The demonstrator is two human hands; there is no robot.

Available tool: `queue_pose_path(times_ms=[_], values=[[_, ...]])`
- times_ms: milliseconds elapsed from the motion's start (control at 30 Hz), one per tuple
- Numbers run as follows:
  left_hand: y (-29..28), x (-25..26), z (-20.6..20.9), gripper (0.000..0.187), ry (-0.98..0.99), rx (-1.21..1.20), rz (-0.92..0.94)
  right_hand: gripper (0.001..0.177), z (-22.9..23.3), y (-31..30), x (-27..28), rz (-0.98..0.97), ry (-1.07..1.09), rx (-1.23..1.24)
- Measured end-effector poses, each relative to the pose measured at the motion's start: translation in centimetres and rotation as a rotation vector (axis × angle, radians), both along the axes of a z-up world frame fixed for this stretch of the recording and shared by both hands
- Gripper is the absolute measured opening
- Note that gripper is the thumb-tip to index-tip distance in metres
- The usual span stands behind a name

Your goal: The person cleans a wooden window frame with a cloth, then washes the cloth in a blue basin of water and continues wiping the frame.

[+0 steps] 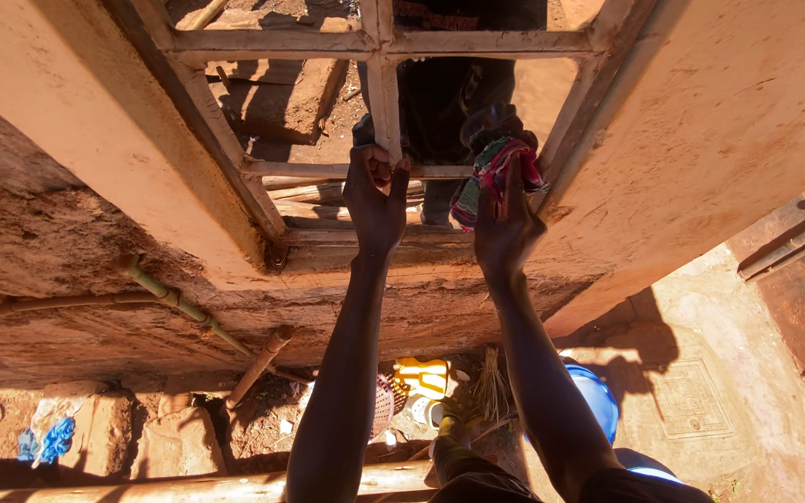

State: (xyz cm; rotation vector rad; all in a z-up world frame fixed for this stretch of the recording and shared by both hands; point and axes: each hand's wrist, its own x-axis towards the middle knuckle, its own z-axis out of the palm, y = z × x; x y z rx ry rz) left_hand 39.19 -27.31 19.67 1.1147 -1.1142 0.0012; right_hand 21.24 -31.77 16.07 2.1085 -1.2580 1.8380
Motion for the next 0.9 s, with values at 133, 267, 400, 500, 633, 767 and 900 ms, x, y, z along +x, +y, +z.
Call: queue_pose_path(times_ms=[133,267,400,500,633,767,900], values=[[0.6,0.6,-0.8,0.020,0.005,-0.029,-0.075,0.034,-3.9,1.8,-0.4,0.111,-0.200,0.032],[2.0,1.0,-5.7,0.016,0.032,0.022,-0.026,0.018,-6.4,2.9,1.3,0.157,-0.741,0.274],[3.5,0.6,-12.0,0.013,0.126,0.250,-0.020,0.036,-7.1,1.1,4.1,0.204,-0.841,0.157],[4.0,0.2,-14.4,0.011,0.193,0.304,-0.036,0.038,-8.2,0.4,7.9,-0.128,-0.207,-0.100],[3.7,0.1,-14.8,0.010,0.210,0.251,-0.049,0.045,-8.9,2.3,8.3,0.025,0.026,-0.095],[1.9,0.1,-14.0,0.008,0.146,0.253,-0.018,0.046,-6.9,1.0,9.0,0.209,-0.124,-0.123],[1.2,-0.5,-13.2,0.003,0.118,0.148,0.019,0.031,-8.4,1.1,9.3,0.181,0.004,-0.176]])
